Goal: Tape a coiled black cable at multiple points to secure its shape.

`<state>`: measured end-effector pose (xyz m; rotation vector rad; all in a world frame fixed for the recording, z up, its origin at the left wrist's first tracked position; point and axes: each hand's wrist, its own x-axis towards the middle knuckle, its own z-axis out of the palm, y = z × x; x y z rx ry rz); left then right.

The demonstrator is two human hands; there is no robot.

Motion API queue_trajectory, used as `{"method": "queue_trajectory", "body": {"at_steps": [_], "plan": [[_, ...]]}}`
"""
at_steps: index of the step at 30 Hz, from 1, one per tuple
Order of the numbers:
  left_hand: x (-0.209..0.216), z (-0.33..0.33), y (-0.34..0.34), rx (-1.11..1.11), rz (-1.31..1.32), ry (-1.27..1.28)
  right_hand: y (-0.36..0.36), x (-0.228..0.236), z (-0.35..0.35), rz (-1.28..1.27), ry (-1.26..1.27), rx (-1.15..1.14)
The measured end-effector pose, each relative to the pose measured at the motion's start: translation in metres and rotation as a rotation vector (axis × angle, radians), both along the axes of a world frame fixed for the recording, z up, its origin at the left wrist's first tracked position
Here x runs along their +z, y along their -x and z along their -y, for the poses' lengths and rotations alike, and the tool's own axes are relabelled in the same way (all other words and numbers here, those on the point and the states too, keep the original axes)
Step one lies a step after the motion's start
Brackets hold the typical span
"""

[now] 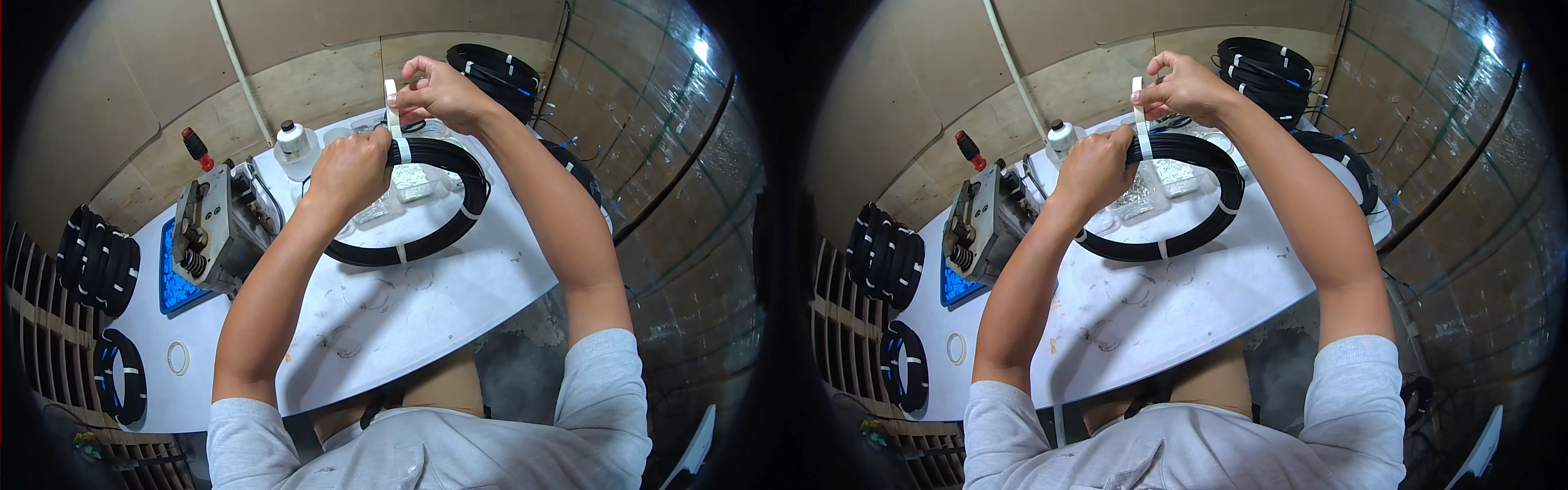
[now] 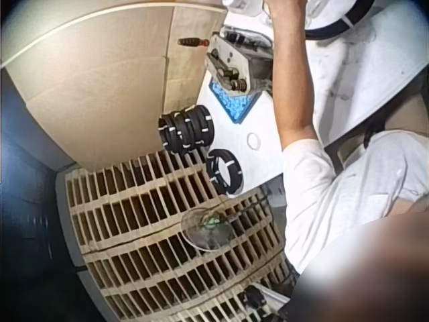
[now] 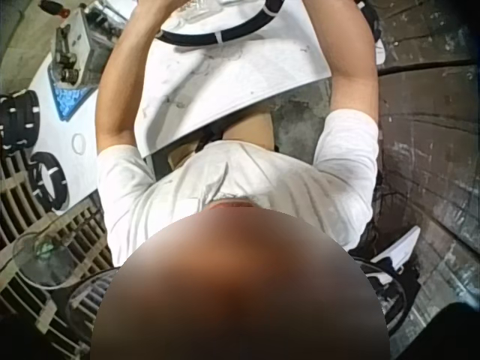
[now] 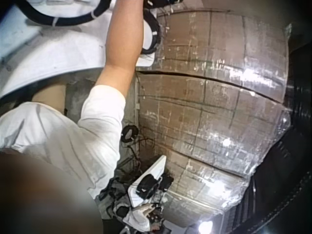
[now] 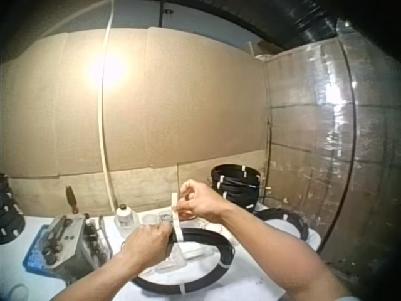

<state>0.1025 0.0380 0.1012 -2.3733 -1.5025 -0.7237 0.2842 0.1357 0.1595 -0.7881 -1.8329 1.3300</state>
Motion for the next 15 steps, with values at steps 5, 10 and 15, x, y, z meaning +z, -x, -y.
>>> {"method": "queue_trajectory", "body": {"at_steps": [5,10,15], "plan": [[0.001,-0.001,-0.001,0.064,-0.007,0.012,0.0,0.008,0.007,-0.047,-0.07,-0.012],[-0.001,-0.008,0.003,0.036,0.007,-0.018,-0.003,0.017,0.045,-0.081,-0.333,-0.008],[-0.002,-0.009,0.008,0.02,0.037,-0.087,-0.009,-0.019,0.105,0.021,-0.575,-0.229]]}}
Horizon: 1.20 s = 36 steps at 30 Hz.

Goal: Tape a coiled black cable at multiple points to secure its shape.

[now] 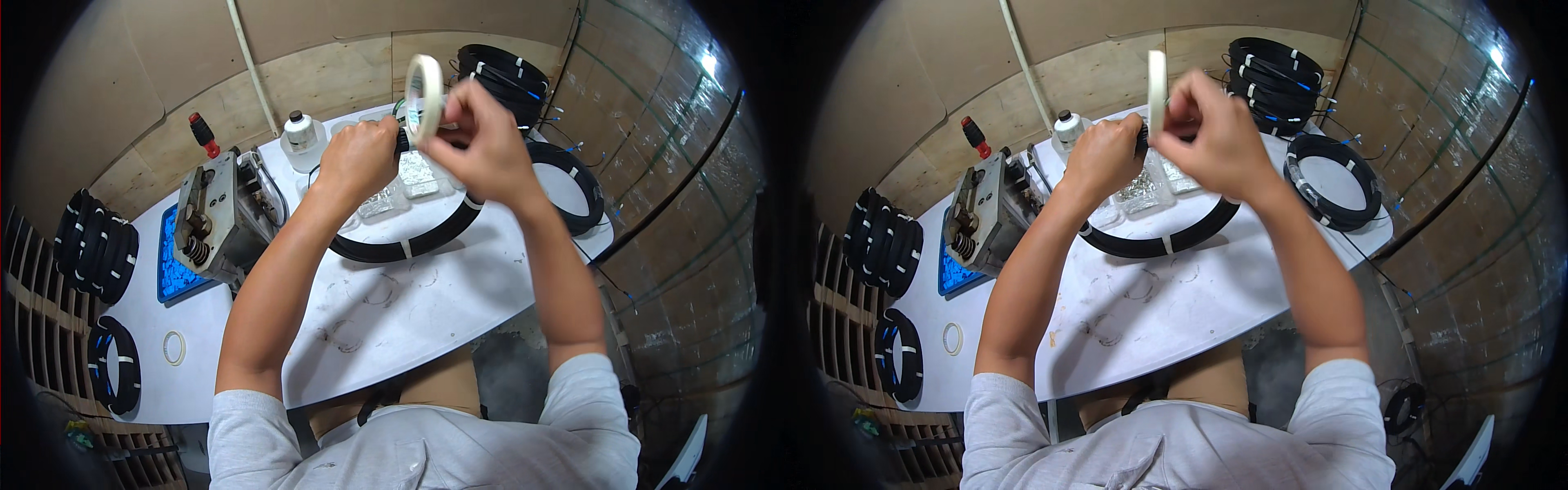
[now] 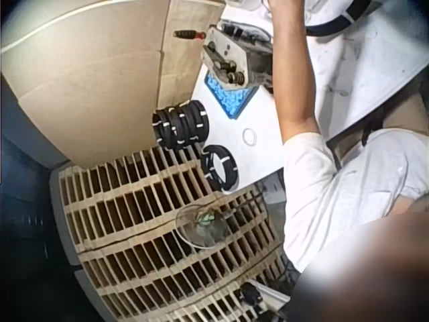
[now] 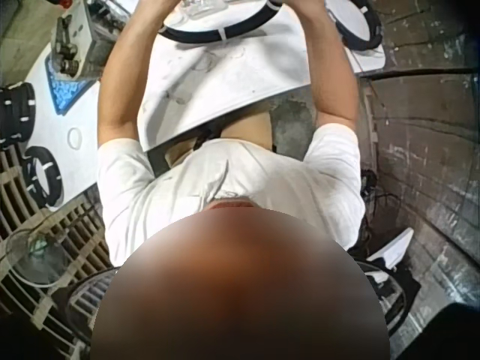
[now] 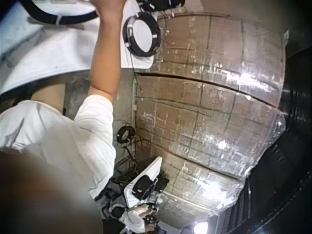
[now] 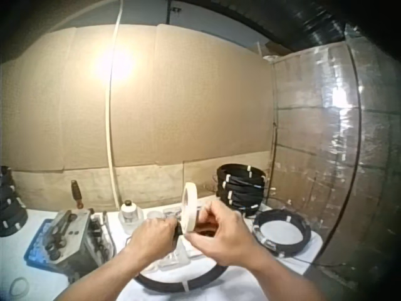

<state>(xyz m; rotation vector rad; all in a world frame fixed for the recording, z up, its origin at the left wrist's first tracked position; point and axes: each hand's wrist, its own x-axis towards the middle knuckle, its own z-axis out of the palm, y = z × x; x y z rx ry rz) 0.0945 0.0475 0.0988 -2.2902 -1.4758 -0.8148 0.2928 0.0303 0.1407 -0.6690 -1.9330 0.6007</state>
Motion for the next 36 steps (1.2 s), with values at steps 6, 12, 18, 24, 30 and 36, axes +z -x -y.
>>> {"method": "queue_trajectory", "body": {"at_steps": [6,12,18,24,30,36], "plan": [[-0.001,-0.002,0.002,0.077,0.001,0.085,-0.004,-0.105,0.058,0.058,-0.295,-0.185],[0.001,-0.001,-0.007,-0.015,0.002,-0.013,-0.002,-0.124,0.042,-0.485,0.094,-0.044],[0.0,0.002,-0.002,0.031,-0.019,-0.014,0.014,-0.087,0.056,-0.523,0.432,0.095],[-0.001,0.001,-0.009,0.014,0.005,0.01,0.01,-0.069,0.026,-0.51,0.955,0.073],[-0.003,-0.001,-0.007,0.009,-0.026,-0.042,0.017,-0.068,0.011,-0.41,0.802,0.051],[-0.001,0.0,-0.006,0.01,-0.038,-0.023,0.018,-0.054,0.014,-0.34,0.892,0.116]]}}
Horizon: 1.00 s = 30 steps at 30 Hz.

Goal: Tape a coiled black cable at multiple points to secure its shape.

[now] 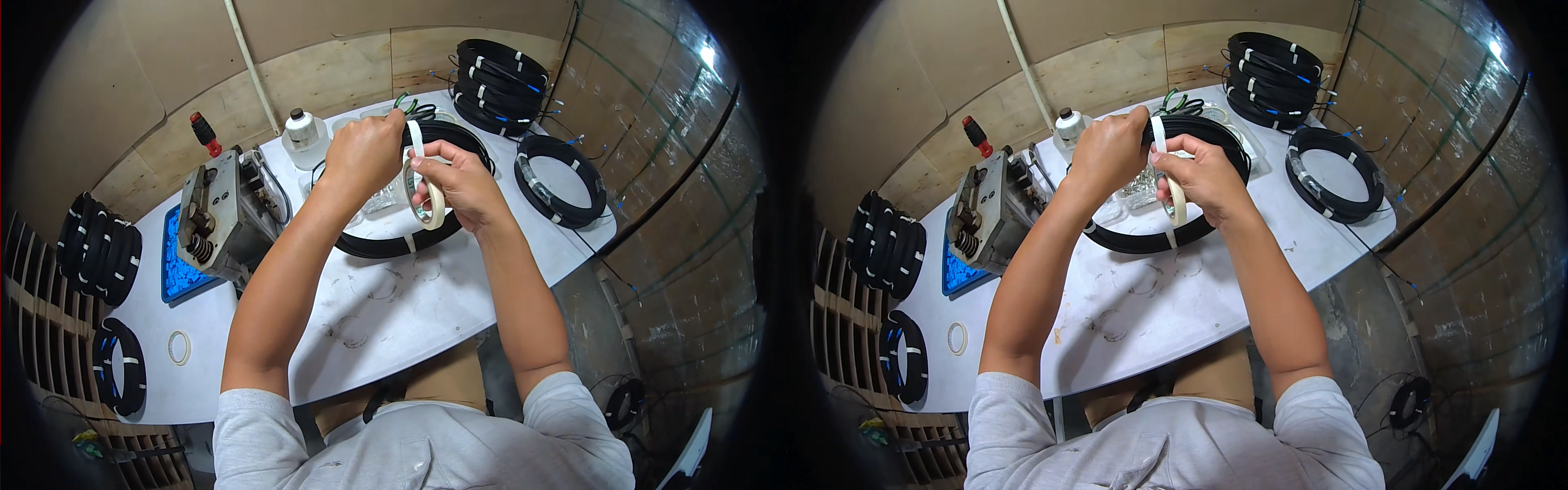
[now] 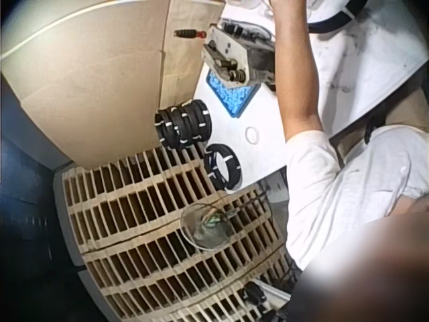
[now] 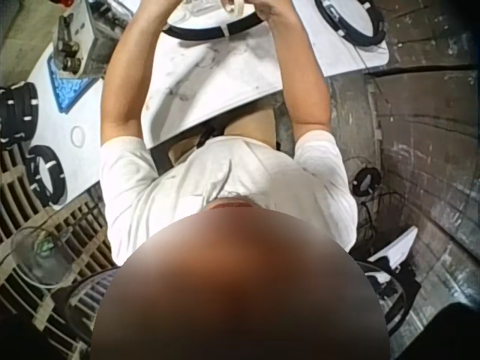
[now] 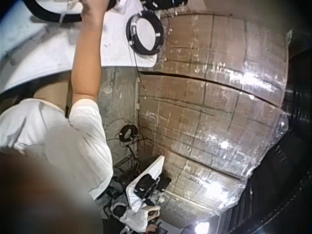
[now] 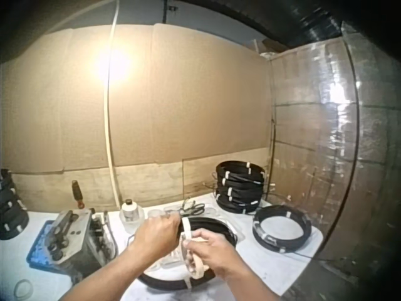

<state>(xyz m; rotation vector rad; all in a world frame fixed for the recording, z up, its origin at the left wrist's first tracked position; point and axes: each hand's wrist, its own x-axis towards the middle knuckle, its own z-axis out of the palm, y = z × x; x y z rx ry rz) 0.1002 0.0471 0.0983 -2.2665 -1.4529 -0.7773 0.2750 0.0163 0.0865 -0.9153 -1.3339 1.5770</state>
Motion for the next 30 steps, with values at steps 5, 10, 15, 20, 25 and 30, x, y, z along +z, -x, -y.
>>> {"method": "queue_trajectory", "body": {"at_steps": [5,10,15,20,25,30], "plan": [[0.001,0.0,-0.003,0.019,0.01,0.02,-0.009,0.02,0.0,-0.148,0.079,0.027],[-0.002,0.0,-0.002,0.015,0.027,0.018,-0.008,0.022,0.006,-0.219,0.101,0.051],[-0.001,-0.002,-0.007,0.011,0.041,0.044,0.0,-0.009,0.008,-0.086,0.074,-0.105],[0.0,-0.003,-0.006,0.021,0.039,0.049,0.006,-0.014,0.006,-0.049,-0.007,-0.164],[0.0,-0.002,-0.007,0.006,0.051,0.053,0.007,-0.016,0.007,-0.031,-0.069,-0.245],[0.002,-0.001,-0.009,0.011,0.054,0.06,0.011,-0.028,-0.002,-0.008,-0.119,-0.314]]}}
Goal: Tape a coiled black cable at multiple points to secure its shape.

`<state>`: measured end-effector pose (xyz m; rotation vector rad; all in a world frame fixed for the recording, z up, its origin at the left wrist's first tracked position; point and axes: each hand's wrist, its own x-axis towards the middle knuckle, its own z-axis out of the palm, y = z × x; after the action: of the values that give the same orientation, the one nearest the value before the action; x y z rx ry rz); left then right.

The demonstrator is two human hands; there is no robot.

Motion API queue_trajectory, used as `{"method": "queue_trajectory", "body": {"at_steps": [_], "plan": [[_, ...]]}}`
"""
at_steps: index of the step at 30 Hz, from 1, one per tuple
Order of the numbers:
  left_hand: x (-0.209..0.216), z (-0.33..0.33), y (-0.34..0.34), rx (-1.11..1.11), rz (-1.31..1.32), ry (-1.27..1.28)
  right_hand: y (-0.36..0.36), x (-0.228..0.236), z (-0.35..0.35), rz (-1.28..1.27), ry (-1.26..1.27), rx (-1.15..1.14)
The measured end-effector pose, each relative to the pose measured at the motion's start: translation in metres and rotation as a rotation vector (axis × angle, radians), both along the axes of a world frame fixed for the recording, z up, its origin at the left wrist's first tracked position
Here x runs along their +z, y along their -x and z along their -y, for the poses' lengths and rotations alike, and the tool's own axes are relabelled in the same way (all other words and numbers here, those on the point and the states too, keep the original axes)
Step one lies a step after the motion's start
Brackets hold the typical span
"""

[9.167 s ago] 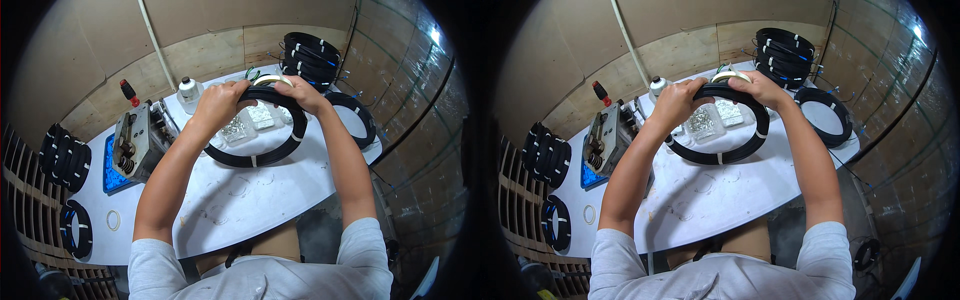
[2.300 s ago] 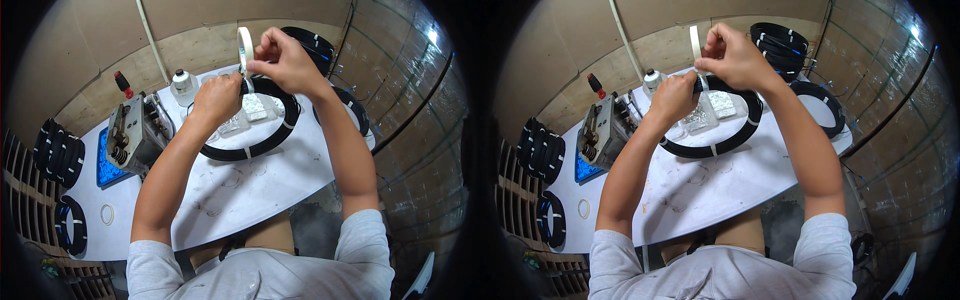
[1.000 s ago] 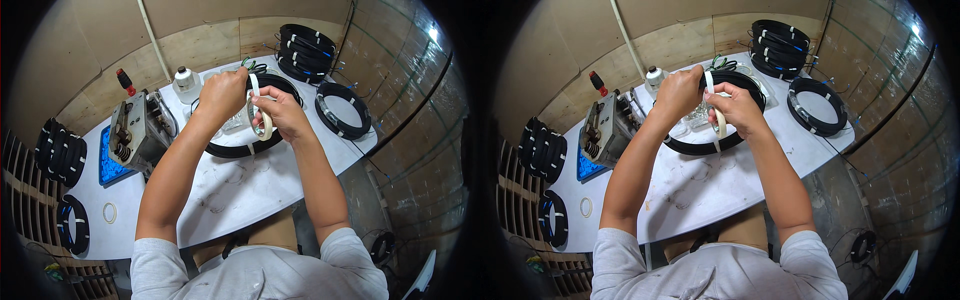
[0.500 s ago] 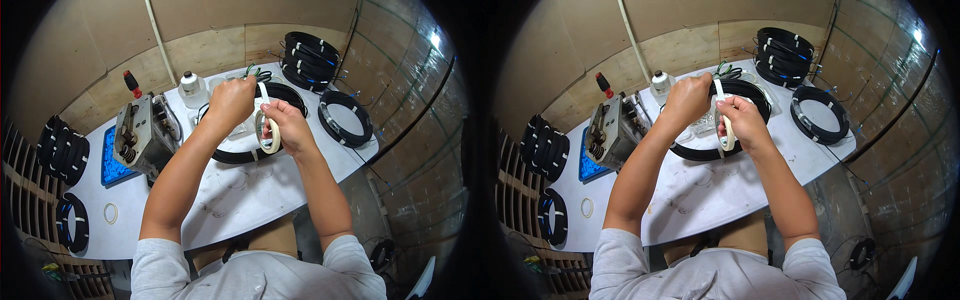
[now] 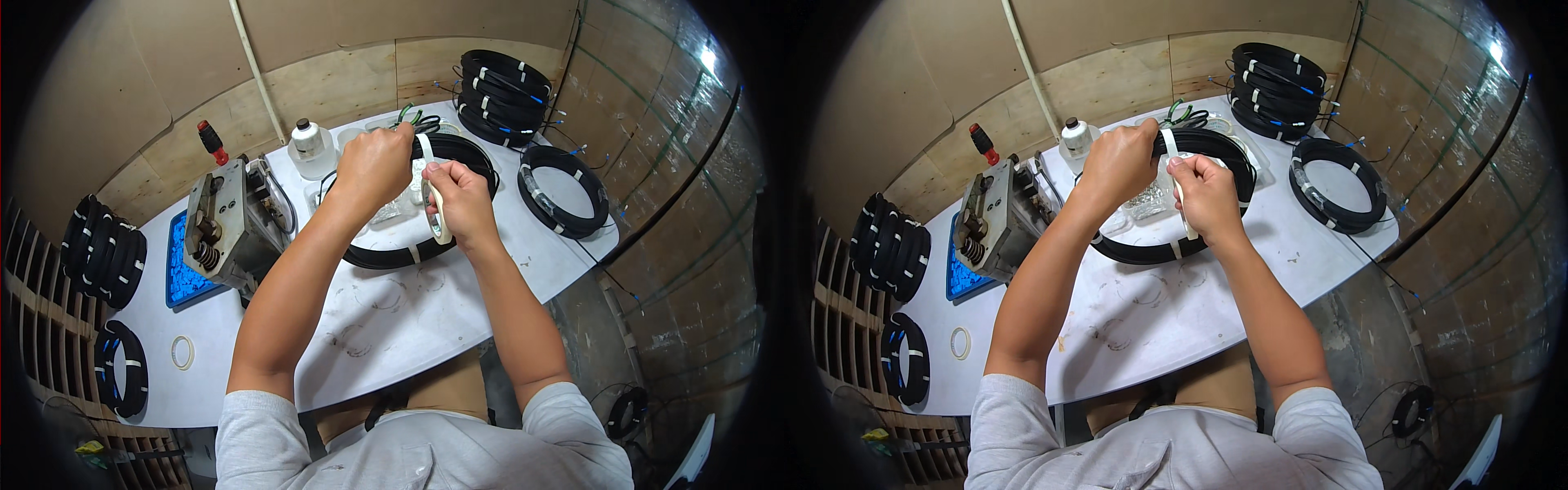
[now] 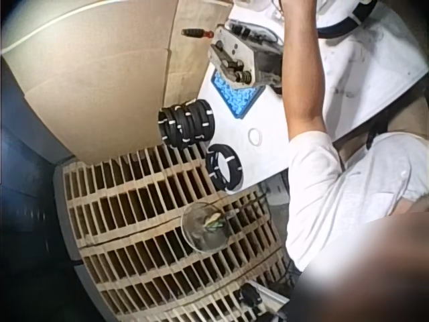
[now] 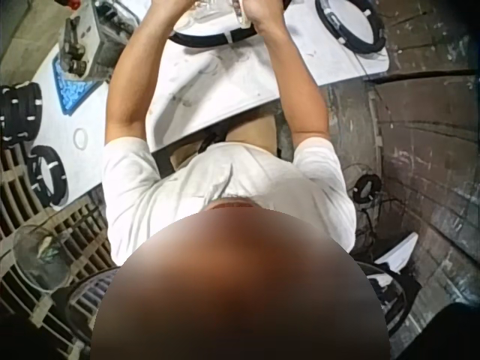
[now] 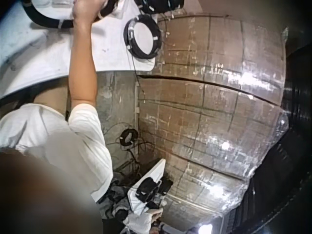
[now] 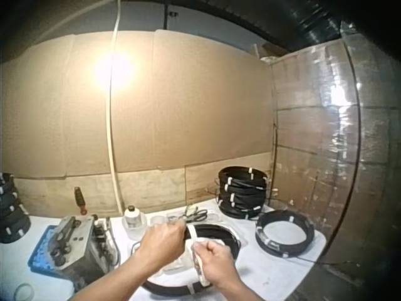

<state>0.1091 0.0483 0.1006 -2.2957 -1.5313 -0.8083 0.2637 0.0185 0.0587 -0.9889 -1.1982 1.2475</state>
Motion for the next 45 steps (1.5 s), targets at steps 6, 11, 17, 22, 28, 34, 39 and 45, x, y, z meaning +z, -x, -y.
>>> {"method": "queue_trajectory", "body": {"at_steps": [6,11,17,22,28,34,39,45], "plan": [[-0.001,-0.002,0.002,-0.008,0.001,0.008,0.01,-0.008,-0.009,-0.039,-0.024,-0.047],[0.0,-0.003,0.002,-0.019,-0.049,0.001,0.018,-0.01,-0.015,-0.067,-0.044,-0.114],[0.001,-0.005,0.0,-0.005,-0.041,0.015,0.026,-0.021,-0.024,-0.095,-0.132,-0.192],[-0.002,-0.009,0.01,0.02,-0.038,0.008,0.027,-0.017,-0.023,-0.084,-0.082,-0.122],[-0.002,-0.008,0.009,0.007,-0.026,0.019,0.029,-0.014,-0.024,-0.15,-0.04,-0.103],[-0.001,-0.006,0.008,0.029,-0.004,0.059,0.029,-0.021,-0.032,0.241,-0.318,-0.323],[0.001,-0.006,0.019,0.106,0.056,0.094,0.035,-0.014,-0.043,0.573,-0.478,-0.419],[0.008,0.004,0.016,0.024,0.009,0.087,0.022,-0.033,-0.023,0.566,-0.401,-0.26]]}}
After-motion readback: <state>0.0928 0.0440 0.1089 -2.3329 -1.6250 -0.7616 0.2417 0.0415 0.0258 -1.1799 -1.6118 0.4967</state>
